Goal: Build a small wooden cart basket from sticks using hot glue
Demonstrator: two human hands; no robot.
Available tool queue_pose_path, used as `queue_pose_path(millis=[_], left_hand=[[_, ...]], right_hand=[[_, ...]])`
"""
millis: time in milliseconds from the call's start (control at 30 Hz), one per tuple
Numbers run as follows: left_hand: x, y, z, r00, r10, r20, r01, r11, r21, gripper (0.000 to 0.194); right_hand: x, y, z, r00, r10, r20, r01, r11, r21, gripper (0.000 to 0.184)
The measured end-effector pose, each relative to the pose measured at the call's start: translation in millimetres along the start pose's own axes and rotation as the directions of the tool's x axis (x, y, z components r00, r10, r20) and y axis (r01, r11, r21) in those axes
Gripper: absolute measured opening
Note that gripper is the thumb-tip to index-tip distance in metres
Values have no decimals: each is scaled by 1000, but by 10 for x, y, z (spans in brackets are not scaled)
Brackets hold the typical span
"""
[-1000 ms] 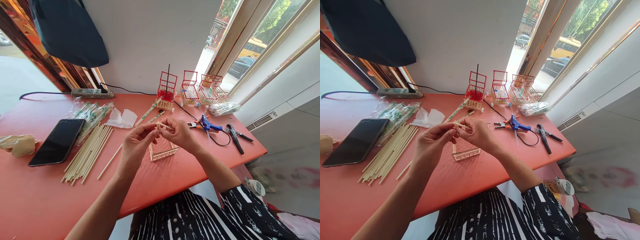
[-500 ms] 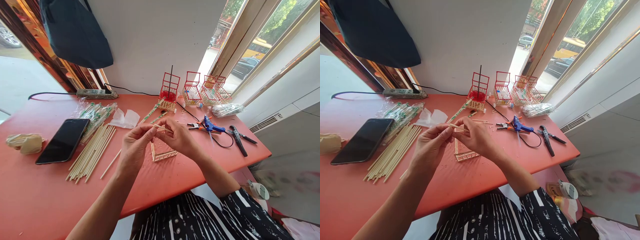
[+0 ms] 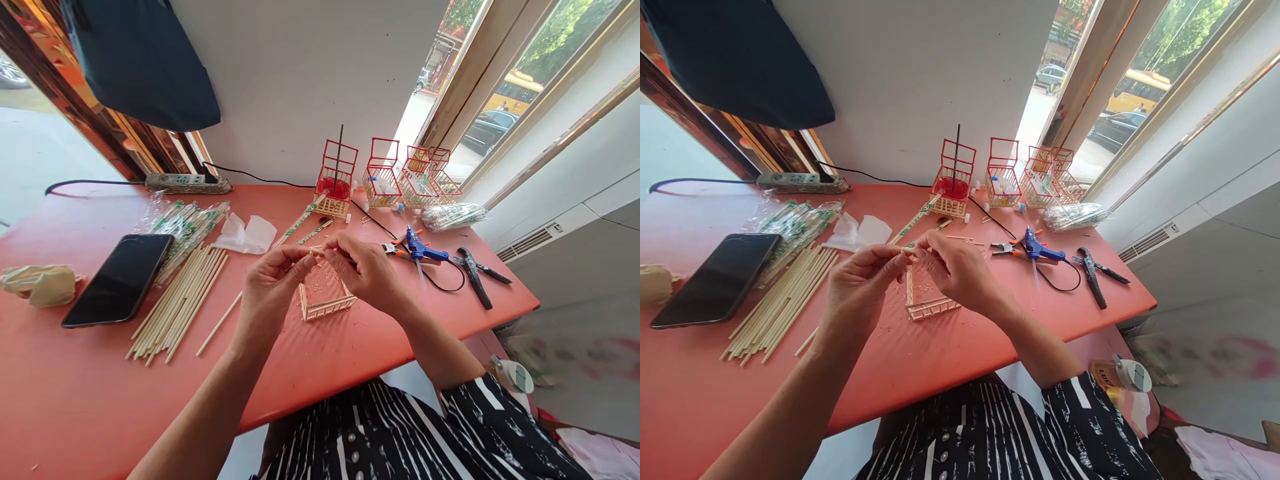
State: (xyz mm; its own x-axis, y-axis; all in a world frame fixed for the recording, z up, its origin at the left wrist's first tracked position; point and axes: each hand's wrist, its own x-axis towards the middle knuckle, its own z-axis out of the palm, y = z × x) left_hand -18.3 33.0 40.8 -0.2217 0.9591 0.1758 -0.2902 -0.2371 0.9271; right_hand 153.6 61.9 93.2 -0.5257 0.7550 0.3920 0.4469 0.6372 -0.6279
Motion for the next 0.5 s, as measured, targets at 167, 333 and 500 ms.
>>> queue_pose_path(millis=[167,333,500], left_hand=[[-11,20,-2,1000,-5,2,5,1000,20,16],[-26,38,-10,999,-32,5,32,999,30,13],[-26,39,-4,1000,-3,-7,4,999,35,12]], right_hand=[[21,39,-15,999,-45,16,45,999,-8,25],[38,51,-43,998,-49,50,50,999,-19,23],[39,25,-62,996,-59,62,65,993,-96,23]])
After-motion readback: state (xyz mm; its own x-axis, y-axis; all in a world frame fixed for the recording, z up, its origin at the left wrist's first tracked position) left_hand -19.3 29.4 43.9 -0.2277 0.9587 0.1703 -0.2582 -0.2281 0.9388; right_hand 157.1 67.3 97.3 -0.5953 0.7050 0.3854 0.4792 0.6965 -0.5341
